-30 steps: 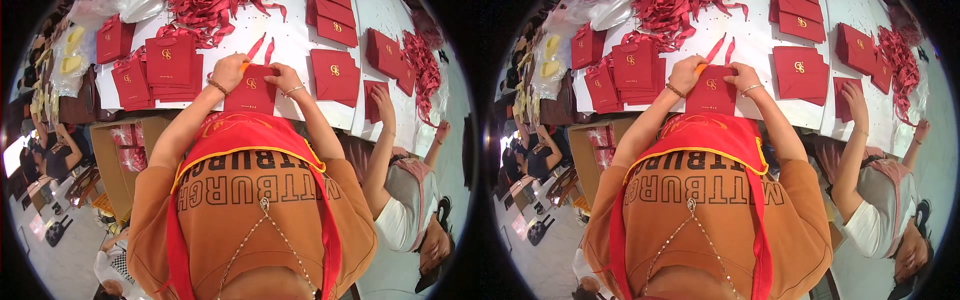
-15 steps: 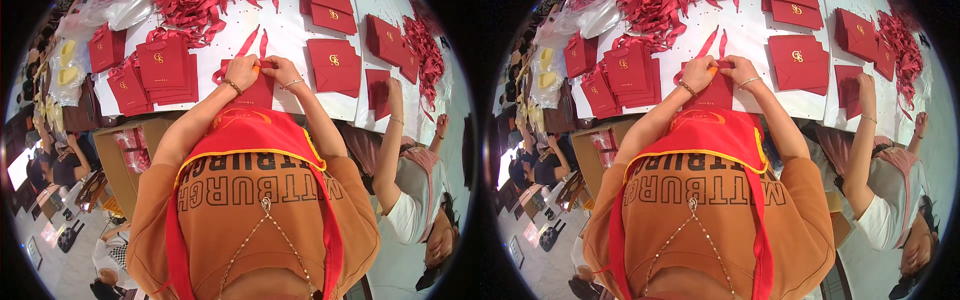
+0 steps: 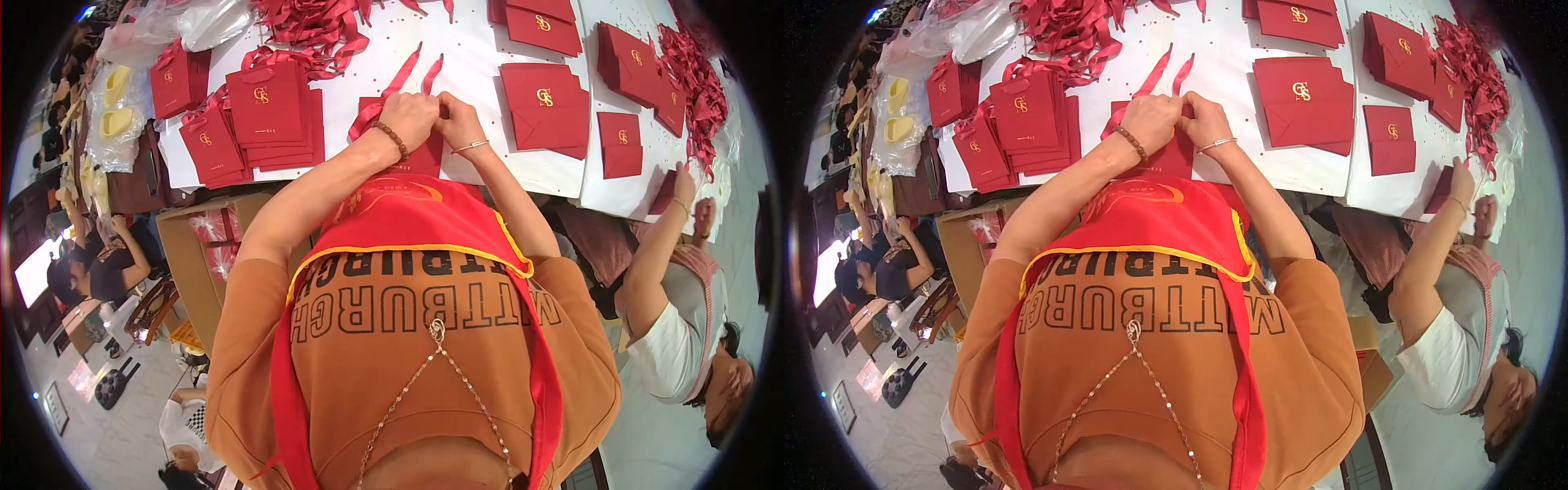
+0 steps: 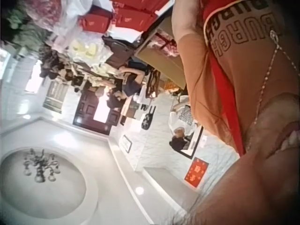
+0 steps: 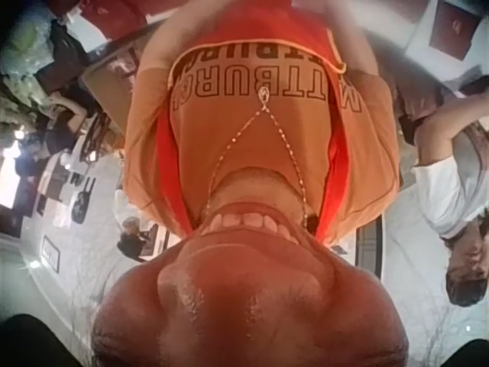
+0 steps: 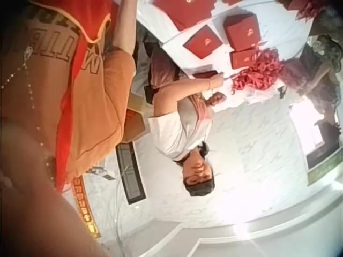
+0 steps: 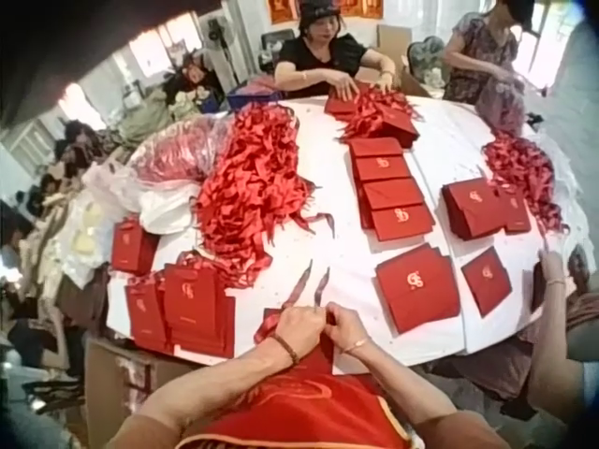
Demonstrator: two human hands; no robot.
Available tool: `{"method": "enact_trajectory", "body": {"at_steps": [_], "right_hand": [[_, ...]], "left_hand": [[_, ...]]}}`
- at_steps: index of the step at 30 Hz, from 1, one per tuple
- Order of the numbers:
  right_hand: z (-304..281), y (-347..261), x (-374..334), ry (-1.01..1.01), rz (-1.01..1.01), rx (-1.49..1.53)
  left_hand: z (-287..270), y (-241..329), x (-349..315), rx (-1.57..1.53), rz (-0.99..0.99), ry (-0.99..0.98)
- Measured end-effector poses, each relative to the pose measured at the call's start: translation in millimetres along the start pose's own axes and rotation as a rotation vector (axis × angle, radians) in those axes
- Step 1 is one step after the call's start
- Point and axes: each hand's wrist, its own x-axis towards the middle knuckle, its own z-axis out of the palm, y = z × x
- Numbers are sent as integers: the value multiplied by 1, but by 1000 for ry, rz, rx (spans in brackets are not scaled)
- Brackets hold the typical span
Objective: Tying ribbons and organizing red gift bags at a workstation.
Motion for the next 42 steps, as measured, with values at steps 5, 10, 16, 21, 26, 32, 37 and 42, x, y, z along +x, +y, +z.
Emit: {"method": "enact_trajectory", "body": {"at_steps": [5, 10, 16, 21, 26, 32, 37, 42], "right_hand": [[-1, 2, -1, -17, -12, 6], [3, 8, -2, -38, 41, 216], [3, 10, -4, -35, 28, 329], [1, 20, -1, -127, 182, 392], [-4, 12, -7, -155, 65, 379], [4, 0, -14, -51, -141, 168], [-1, -15, -18, 28, -341, -17], [3, -8, -18, 84, -336, -37]], "left_hand": [[-1, -1, 2, -10, -34, -15], [-2, -23, 5, -272, -204, -80], [4, -8, -9, -198, -96, 130], [14, -16, -7, -256, -105, 140], [-5, -31, -3, -618, -169, -78], [-31, -64, 25, -440, -6, -331], [-28, -61, 47, -620, -126, -810], [-2, -59, 37, -549, -90, -436]]}}
